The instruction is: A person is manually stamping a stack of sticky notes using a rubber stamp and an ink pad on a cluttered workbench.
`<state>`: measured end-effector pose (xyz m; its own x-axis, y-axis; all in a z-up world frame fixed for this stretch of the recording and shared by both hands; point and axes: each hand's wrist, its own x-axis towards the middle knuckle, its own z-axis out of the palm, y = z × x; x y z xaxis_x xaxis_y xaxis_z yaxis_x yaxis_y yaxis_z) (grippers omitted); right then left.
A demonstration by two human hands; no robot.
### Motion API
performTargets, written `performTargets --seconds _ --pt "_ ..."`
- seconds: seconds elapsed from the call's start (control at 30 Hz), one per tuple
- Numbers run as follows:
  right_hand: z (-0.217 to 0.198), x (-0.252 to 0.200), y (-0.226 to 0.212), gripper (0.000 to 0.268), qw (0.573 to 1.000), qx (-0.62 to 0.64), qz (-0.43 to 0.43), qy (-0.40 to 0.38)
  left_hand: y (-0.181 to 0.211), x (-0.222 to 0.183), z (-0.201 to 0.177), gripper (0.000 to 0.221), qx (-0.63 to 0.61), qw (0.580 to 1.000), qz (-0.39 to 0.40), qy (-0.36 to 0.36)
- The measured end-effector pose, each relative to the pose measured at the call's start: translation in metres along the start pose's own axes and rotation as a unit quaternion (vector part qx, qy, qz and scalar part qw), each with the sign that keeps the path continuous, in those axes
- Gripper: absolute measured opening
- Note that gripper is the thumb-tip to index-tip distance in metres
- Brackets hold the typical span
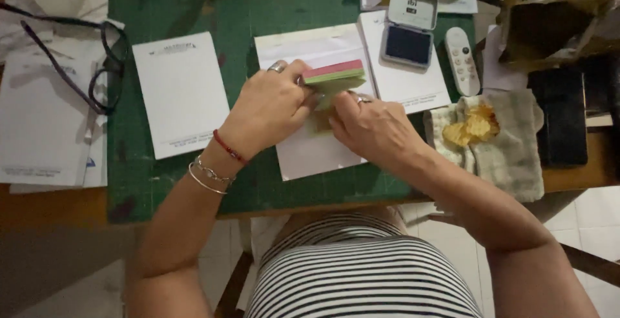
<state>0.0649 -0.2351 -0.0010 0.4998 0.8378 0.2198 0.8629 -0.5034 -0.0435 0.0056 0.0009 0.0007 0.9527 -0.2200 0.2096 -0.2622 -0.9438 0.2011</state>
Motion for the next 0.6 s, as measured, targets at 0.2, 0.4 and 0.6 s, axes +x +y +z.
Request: performTargets --seconds 0.2,0.4,0.6 --pt "-0.013 0.004 -0.002 0.019 0.999 0.011 -0.031 0.020 0.005 0.002 -0.020 0.021 -0.249 0.963 0.068 0.073" --pt "-0.044 0.003 -0.004 0.025 0.997 0.057 -0.044 0.006 0.001 0.002 -0.005 0.021 -0.197 0.971 0.080 0.110" --pt "-0.074 -0.043 0.074 0.027 0.970 0.209 0.079 0.091 0.001 -0.001 0.006 0.017 -0.163 0.971 0.087 0.153"
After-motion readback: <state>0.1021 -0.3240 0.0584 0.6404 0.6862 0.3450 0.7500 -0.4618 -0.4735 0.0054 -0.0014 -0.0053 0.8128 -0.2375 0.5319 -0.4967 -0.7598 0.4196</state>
